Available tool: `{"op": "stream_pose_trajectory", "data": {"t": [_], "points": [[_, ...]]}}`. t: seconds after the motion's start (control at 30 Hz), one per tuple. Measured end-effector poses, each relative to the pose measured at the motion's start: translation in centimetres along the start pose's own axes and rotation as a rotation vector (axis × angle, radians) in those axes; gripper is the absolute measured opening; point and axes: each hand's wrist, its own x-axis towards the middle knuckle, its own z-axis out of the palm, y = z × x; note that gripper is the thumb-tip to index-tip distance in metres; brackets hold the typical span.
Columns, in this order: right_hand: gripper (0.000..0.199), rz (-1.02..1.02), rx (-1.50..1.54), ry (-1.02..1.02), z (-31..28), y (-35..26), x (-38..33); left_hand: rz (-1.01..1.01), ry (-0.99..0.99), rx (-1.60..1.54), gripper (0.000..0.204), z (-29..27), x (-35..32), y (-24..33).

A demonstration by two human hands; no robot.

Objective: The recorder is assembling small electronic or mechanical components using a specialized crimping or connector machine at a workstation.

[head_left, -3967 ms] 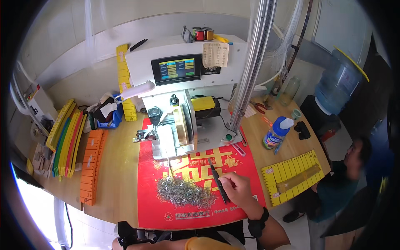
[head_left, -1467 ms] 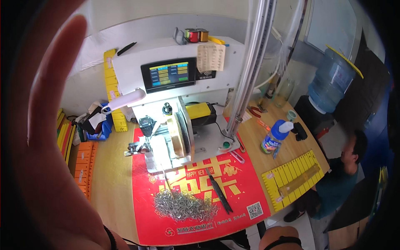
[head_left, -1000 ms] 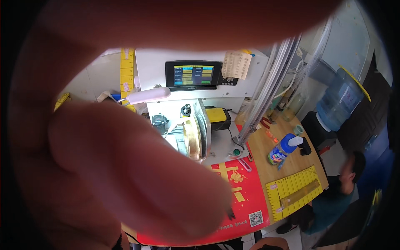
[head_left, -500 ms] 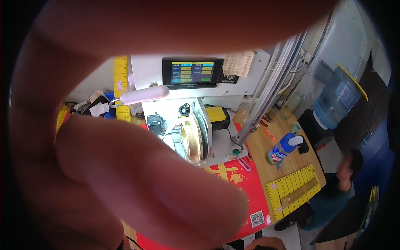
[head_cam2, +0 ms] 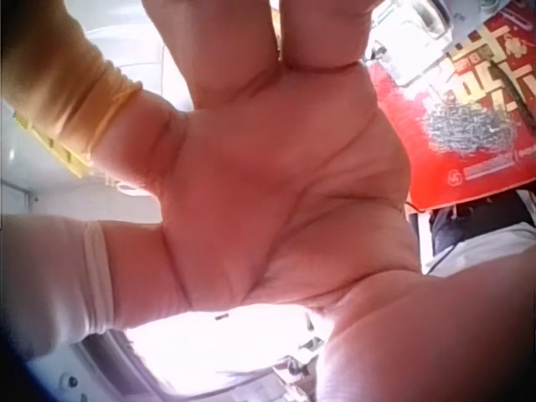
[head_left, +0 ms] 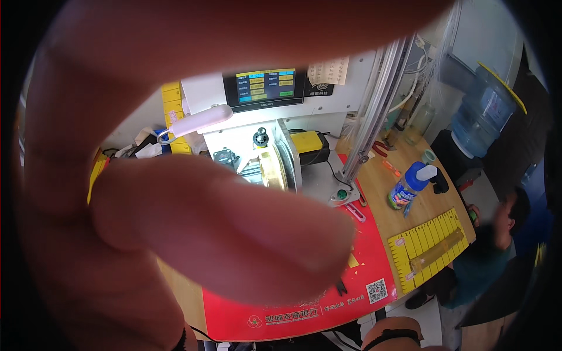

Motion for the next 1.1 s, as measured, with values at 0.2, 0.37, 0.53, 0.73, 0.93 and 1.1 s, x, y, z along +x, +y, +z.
{"op": "stream_pose_trajectory", "data": {"t": [0.2, 0.37, 0.53, 0.73, 0.93, 1.1], "points": [[0.061, -0.014, 0.011, 0.012, 0.5, -0.7, -0.6, 0.033, 0.05, -0.012, 0.038, 1.7, 0.1, -0.8], [0.061, -0.019, 0.024, 0.016, 0.4, -1.0, -1.0, 0.08, 0.147, -0.065, 0.037, 0.9, -0.9, 0.1], [0.061, -0.016, 0.026, 0.023, 0.9, -1.0, -1.0, 0.161, 0.29, -0.158, 0.036, -2.6, -2.1, 2.3], [0.061, -0.017, 0.082, 0.031, 0.5, -0.7, -1.5, 0.2, 0.319, -0.157, 0.035, -3.0, -4.3, 3.1], [0.06, -0.032, 0.062, 0.052, 0.5, -1.3, -2.1, 0.271, 0.399, -0.222, 0.035, -3.3, -5.3, 4.6], [0.06, -0.042, 0.055, 0.09, 0.0, -1.4, -2.0, 0.277, 0.374, -0.226, 0.035, -1.3, -7.1, 5.6]]}}
